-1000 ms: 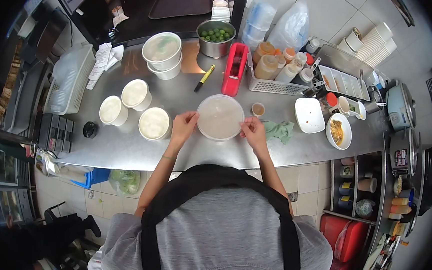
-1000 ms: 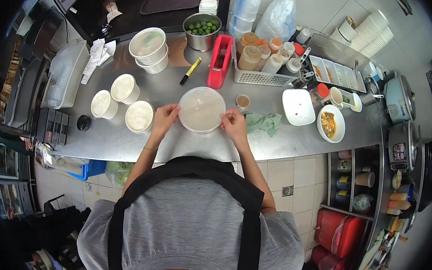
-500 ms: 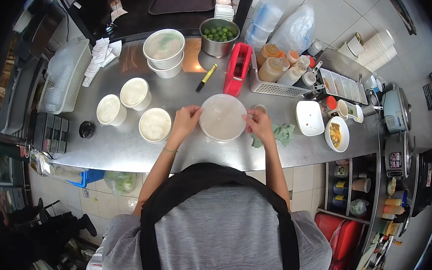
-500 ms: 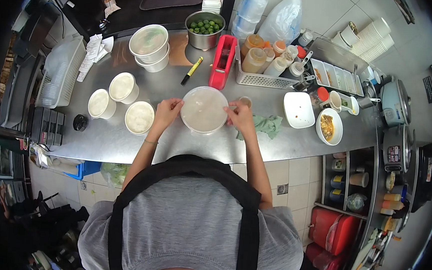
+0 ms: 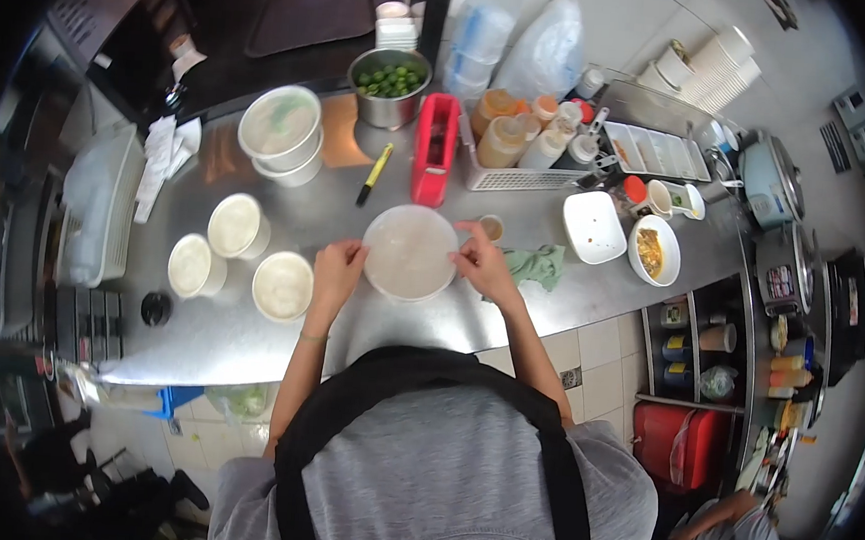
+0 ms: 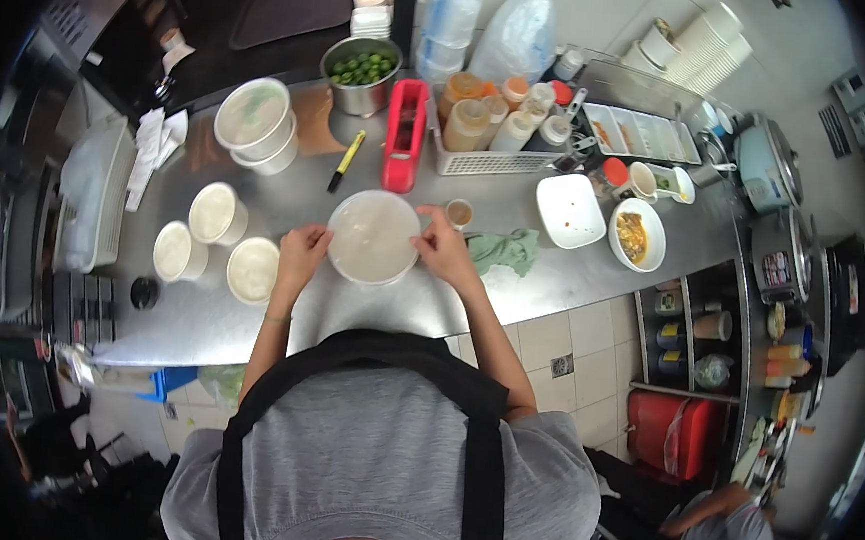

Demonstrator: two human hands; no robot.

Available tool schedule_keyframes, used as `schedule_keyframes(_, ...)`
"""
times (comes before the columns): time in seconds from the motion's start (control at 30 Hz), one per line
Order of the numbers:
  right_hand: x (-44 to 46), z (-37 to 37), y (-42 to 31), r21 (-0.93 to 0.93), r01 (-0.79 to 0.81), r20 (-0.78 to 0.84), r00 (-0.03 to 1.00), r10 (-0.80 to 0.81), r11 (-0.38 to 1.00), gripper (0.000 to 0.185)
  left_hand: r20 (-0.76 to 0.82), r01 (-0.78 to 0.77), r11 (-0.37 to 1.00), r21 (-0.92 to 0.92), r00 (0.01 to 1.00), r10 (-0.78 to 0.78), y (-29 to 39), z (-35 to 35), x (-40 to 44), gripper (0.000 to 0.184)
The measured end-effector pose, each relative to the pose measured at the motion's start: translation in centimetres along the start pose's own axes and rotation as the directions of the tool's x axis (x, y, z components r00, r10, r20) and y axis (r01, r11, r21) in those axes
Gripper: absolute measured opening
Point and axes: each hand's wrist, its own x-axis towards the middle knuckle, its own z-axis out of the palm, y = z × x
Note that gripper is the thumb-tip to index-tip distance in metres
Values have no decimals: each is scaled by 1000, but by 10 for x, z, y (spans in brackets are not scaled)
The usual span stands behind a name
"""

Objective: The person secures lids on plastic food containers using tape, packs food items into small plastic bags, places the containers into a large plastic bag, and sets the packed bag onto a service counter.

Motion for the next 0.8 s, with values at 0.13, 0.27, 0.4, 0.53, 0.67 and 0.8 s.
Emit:
schedule_keyframes(0.13,53,-36,-24,-499,332,-48,912,-408,801,38,50,-65,994,87,997,61,3,-6,-1,31)
schedule_keyframes(0.27,187,-123,-55,-707,52,-614,451,-648,705,45,-58,-119,964,237,989,137,29,-31,-6,51)
schedule_keyframes(0.4,271,-189,-22,-718,-497,-630,762,-151,487,37,-177,-210,944,256,949,260,31,-59,-25,53)
schedule_keyframes(0.53,311,-250,-32,-891,-215,-453,447,-771,399,20,-304,-27,768,640,909,286,1,-90,-59,56)
schedule_keyframes(0.67,290,-219,-114,-333,-195,-305,948,90,923,19,-273,-30,786,618,929,250,-34,-86,-79,51)
schedule_keyframes(0.8,355,-298,-98,-695,9,-623,491,-609,719,20,-269,-151,794,589,890,369,-56,-61,-66,39)
